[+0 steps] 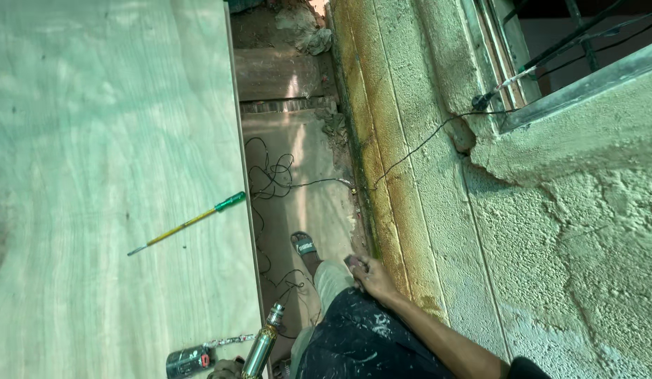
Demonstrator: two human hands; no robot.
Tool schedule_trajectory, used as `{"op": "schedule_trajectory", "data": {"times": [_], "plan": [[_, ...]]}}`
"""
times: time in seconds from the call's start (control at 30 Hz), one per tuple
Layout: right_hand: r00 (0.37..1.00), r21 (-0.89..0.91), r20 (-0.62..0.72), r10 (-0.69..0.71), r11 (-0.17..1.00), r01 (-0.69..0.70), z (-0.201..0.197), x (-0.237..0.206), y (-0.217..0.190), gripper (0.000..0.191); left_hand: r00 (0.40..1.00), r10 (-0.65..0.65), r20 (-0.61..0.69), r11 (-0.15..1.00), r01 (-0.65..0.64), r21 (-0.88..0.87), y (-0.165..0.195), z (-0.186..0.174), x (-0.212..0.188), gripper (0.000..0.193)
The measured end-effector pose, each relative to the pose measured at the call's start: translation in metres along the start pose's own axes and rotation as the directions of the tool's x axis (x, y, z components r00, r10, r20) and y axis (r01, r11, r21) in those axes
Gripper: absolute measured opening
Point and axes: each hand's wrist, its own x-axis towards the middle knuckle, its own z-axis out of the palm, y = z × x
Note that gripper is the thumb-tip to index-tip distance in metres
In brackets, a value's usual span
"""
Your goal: The person cleans a cylindrical motor armature with a green abrasive pad, then inserts it into a red motor housing. The person rotates the armature inside the housing to check fit and alignment.
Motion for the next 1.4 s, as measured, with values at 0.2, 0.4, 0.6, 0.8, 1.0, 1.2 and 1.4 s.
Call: {"op": "schedule_trajectory", "data": {"times": [0.2, 0.4, 0.6, 0.8, 1.0, 1.2, 1.4], "plan": [[0.952, 0.185, 0.036, -0.303, 0.939, 0.292, -0.019, 0.055, -0.128, 0.046, 0.999, 0.03, -0.027, 0.999, -0.03, -0.016, 0.059, 0.121, -0.003, 0.037], [0.756, 0.724, 0.118, -0.644, 0.577, 0.378, 0.004, 0.008, -0.172, 0.041, 0.974, 0.228, 0.009, 0.972, -0.227, -0.064, 0.062, 0.059, -0.024, 0.044], [0.565, 0.705, -0.032, -0.824, 0.383, 0.597, 0.019, -0.056, -0.208, 0.039, 0.946, 0.307, 0.103, 0.949, -0.295, -0.112, 0.081, 0.043, -0.056, 0.05], [0.604, 0.527, 0.048, -0.795, 0.534, 0.661, 0.04, -0.093, -0.202, 0.042, 0.921, 0.364, 0.139, 0.931, -0.365, -0.019, 0.114, 0.032, -0.073, 0.053], [0.573, 0.405, -0.045, -0.819, 0.509, 0.759, 0.045, -0.099, -0.188, 0.046, 0.886, 0.435, 0.162, 0.899, -0.437, -0.021, 0.121, 0.022, -0.085, 0.052], [0.432, 0.222, -0.114, -0.895, 0.401, 0.889, 0.056, -0.115, -0.187, 0.039, 0.871, 0.47, 0.14, 0.879, -0.476, 0.01, 0.136, 0.017, -0.091, 0.049], [0.308, 0.129, -0.2, -0.93, 0.286, 0.949, 0.072, -0.12, -0.183, 0.037, 0.886, 0.442, 0.137, 0.895, -0.446, 0.0, 0.137, 0.007, -0.085, 0.051]]}}
